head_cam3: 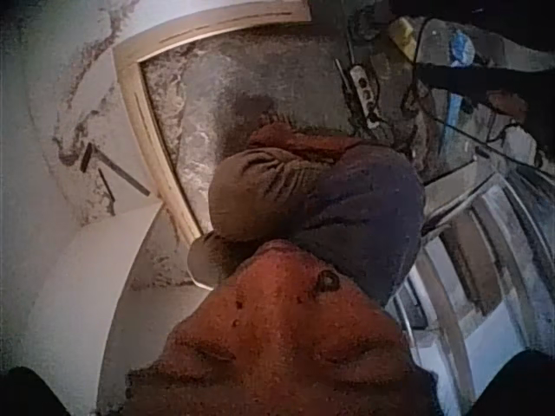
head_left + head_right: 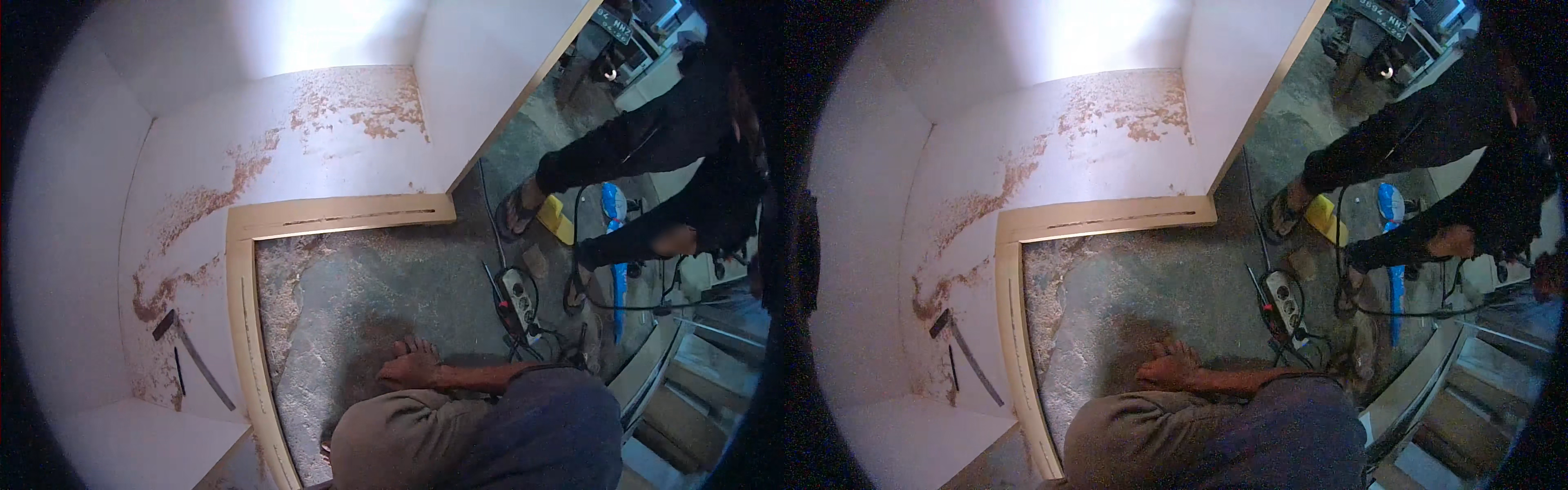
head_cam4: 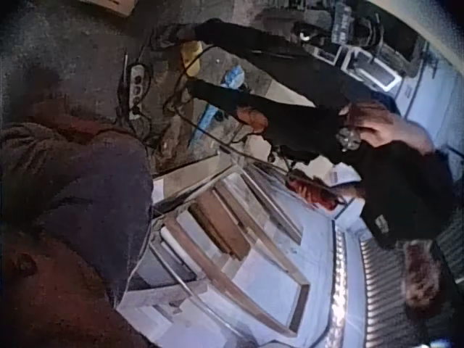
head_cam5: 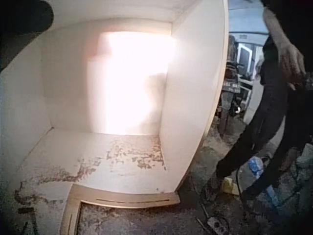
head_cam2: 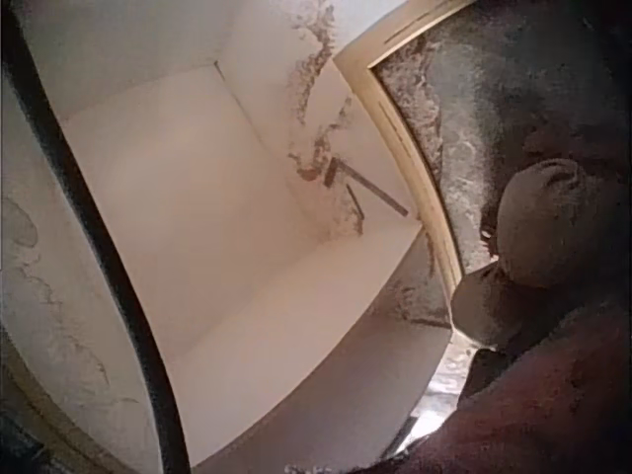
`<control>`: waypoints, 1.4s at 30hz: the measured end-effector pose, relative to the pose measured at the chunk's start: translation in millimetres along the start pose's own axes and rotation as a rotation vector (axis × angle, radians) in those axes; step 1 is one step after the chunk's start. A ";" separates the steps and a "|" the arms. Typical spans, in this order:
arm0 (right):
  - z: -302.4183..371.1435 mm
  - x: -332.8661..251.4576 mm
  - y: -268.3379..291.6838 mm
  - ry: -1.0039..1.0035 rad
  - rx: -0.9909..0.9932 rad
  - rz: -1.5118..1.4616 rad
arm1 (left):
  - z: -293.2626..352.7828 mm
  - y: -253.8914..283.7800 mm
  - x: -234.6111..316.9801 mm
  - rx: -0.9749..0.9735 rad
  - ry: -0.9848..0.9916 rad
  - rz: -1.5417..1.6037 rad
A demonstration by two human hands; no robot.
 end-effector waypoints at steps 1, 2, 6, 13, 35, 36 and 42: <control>0.6 2.8 0.4 0.022 -0.031 0.000 | 0.8 -0.6 3.2 -0.012 0.000 -0.007; 0.9 5.5 0.4 0.033 -0.051 -0.011 | 2.2 -0.8 7.0 -0.021 0.004 -0.008; -15.8 27.6 -56.2 -0.003 0.183 -0.018 | 6.2 0.4 14.4 -0.031 0.020 -0.024; -8.6 12.0 -10.8 -0.165 -0.114 -0.201 | 8.6 5.0 13.8 -0.043 0.009 -0.024; -5.9 32.4 -62.2 -0.112 0.508 0.021 | -26.6 11.2 -30.1 -0.255 -0.371 0.078; -4.1 31.5 -64.2 -0.141 0.591 0.045 | -30.6 10.7 -31.9 -0.264 -0.385 0.076; 55.7 20.8 -33.8 0.005 1.117 -0.219 | -44.0 10.7 -33.2 -0.315 -0.457 0.077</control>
Point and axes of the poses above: each hand's wrist, its own z-axis away from the middle knuckle, its own y-axis out of the back of the hand, x = y × z, the point moved 1 cm from there along -z, towards the middle knuckle, and after that the axes turned 8 degrees about -x, right-handed, at the moved point
